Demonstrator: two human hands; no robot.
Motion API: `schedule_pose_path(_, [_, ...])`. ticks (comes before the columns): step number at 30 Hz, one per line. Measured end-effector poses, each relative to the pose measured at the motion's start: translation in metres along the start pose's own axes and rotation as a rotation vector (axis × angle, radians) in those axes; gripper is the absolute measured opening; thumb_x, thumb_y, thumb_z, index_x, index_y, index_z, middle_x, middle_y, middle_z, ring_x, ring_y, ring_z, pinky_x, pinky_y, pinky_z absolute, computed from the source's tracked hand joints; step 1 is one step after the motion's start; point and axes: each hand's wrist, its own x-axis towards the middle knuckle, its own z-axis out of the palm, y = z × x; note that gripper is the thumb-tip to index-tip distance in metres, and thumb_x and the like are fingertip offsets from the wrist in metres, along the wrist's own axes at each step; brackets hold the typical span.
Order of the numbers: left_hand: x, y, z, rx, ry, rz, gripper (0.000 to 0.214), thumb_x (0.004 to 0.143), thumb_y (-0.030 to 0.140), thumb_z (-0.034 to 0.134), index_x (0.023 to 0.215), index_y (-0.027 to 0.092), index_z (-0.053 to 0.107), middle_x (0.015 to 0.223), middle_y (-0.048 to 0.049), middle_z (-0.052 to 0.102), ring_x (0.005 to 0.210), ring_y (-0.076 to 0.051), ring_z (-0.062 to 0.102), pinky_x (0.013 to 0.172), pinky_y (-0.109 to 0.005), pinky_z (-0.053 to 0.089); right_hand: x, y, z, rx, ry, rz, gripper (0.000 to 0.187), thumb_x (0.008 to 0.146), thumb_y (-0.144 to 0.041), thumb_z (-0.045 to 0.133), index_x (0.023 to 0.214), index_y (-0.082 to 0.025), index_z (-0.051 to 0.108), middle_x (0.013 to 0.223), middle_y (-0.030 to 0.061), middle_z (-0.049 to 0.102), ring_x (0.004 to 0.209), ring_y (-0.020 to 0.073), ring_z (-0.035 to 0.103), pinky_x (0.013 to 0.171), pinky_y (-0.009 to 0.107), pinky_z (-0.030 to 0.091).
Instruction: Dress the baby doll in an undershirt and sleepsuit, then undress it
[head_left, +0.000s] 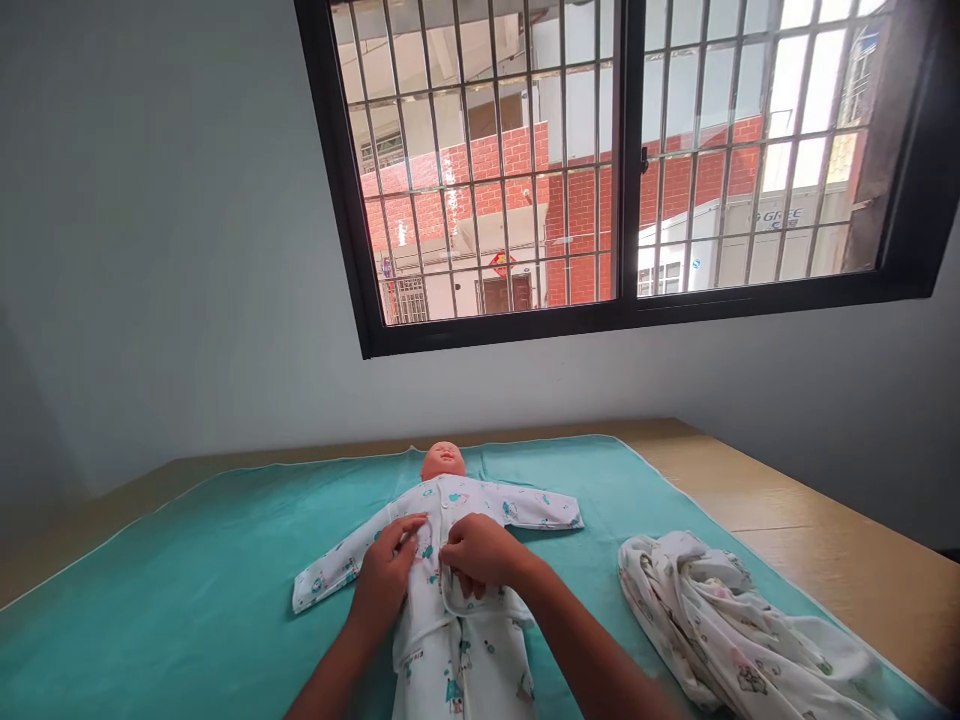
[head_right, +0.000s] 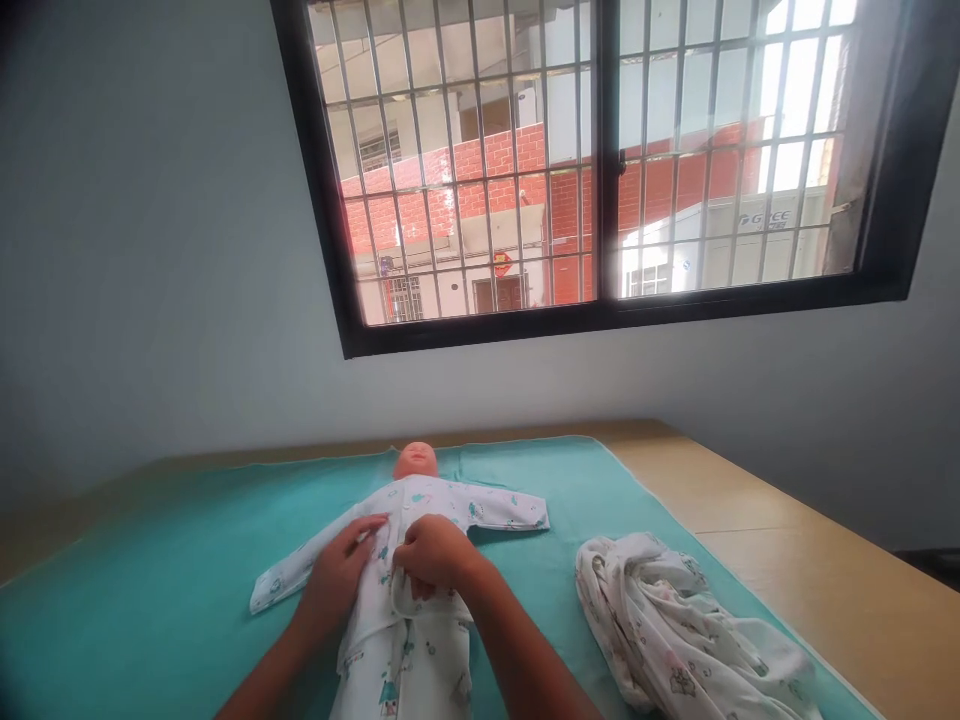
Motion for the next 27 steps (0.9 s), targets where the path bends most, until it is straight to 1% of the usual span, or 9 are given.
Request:
schedule_pose_path(2, [0.026, 0.006, 0.005, -0.035, 0.038, -0.104, 0.029, 0.081, 0.028, 0.048, 0.098, 0.017, 0.069, 0.107, -0.0085, 0.071, 0.101, -0.025, 0.064, 0.094, -0.043, 0.048, 0.004, 0.003, 0.0, 0.147, -0.009, -0.005, 0.021, 0.084, -0.028, 0.043, 0.075, -0.016, 0.057, 0.06, 0.001, 0.065, 0.038, 0.0102, 0.052, 0.038, 0.017, 0.035])
schedule_pose_path(4, [0.052, 0.008, 0.016, -0.052, 0.048, -0.138, 0.027, 0.077, 0.02, 0.049, 0.094, 0.015, 0.07, 0.102, -0.0082, 0.072, 0.099, -0.023, 0.065, 0.094, -0.039, 0.048, 0.008, 0.004, 0.0, 0.209, 0.141, -0.02, 0.021, 0.089, -0.029, 0.037, 0.084, -0.016, 0.054, 0.072, 0.0016, 0.067, 0.043, 0.0099, 0.056, 0.04, 0.017, 0.035])
schedule_pose_path(7, [0.081, 0.004, 0.034, -0.055, 0.068, -0.173, 0.029, 0.071, 0.011, 0.048, 0.09, 0.014, 0.07, 0.101, -0.0105, 0.073, 0.097, -0.023, 0.066, 0.092, -0.037, 0.048, 0.015, 0.004, 0.0, 0.052, 0.49, -0.074, 0.015, 0.089, -0.022, 0.038, 0.088, -0.017, 0.052, 0.086, 0.0033, 0.067, 0.064, 0.0113, 0.064, 0.057, 0.018, 0.044])
schedule_pose_path(8, [0.087, 0.002, 0.038, -0.06, 0.084, -0.184, 0.028, 0.071, 0.01, 0.049, 0.089, 0.013, 0.07, 0.1, -0.0119, 0.073, 0.097, -0.024, 0.067, 0.092, -0.038, 0.048, 0.018, 0.005, 0.0, -0.021, 0.562, -0.094, 0.014, 0.088, -0.02, 0.04, 0.089, -0.017, 0.053, 0.089, 0.0036, 0.067, 0.071, 0.0122, 0.065, 0.064, 0.018, 0.046])
schedule_pose_path(10, [0.093, -0.003, 0.044, -0.083, 0.097, -0.179, 0.025, 0.07, 0.011, 0.051, 0.086, 0.013, 0.071, 0.096, -0.0124, 0.073, 0.094, -0.025, 0.067, 0.09, -0.039, 0.048, 0.027, 0.005, -0.002, -0.115, 0.635, -0.107, 0.014, 0.087, -0.019, 0.042, 0.092, -0.017, 0.055, 0.092, 0.0043, 0.067, 0.081, 0.0142, 0.064, 0.071, 0.02, 0.046])
schedule_pose_path(15, [0.092, -0.017, 0.044, -0.13, 0.009, -0.091, 0.022, 0.074, 0.018, 0.051, 0.084, 0.019, 0.071, 0.09, -0.0055, 0.075, 0.087, -0.022, 0.068, 0.085, -0.036, 0.05, 0.066, -0.002, -0.011, -0.308, 0.617, 0.058, 0.022, 0.089, -0.028, 0.043, 0.091, -0.016, 0.062, 0.092, 0.0082, 0.07, 0.085, 0.0198, 0.066, 0.069, 0.024, 0.045])
schedule_pose_path(19, [0.094, -0.026, 0.041, -0.2, 0.023, -0.067, 0.019, 0.076, 0.025, 0.052, 0.083, 0.02, 0.069, 0.089, -0.0053, 0.075, 0.086, -0.023, 0.069, 0.081, -0.035, 0.052, 0.089, -0.013, -0.016, -0.466, 0.584, 0.128, 0.031, 0.09, -0.036, 0.043, 0.096, -0.016, 0.065, 0.095, 0.0121, 0.071, 0.09, 0.0253, 0.067, 0.07, 0.028, 0.045])
schedule_pose_path(24, [0.099, -0.032, 0.04, -0.231, 0.023, -0.161, 0.013, 0.072, 0.022, 0.055, 0.08, 0.02, 0.066, 0.089, -0.005, 0.074, 0.083, -0.023, 0.068, 0.074, -0.032, 0.052, 0.085, -0.029, -0.016, -0.44, 0.518, 0.084, 0.031, 0.084, -0.038, 0.051, 0.102, -0.016, 0.064, 0.099, 0.0113, 0.07, 0.088, 0.0259, 0.067, 0.07, 0.029, 0.046])
schedule_pose_path(27, [0.098, -0.029, 0.039, -0.239, 0.03, -0.217, 0.017, 0.074, 0.026, 0.054, 0.085, 0.019, 0.064, 0.093, -0.0058, 0.072, 0.086, -0.021, 0.067, 0.074, -0.029, 0.051, 0.08, -0.041, -0.011, -0.435, 0.515, 0.096, 0.027, 0.088, -0.031, 0.046, 0.102, -0.016, 0.065, 0.104, 0.0126, 0.069, 0.086, 0.0233, 0.067, 0.07, 0.029, 0.046])
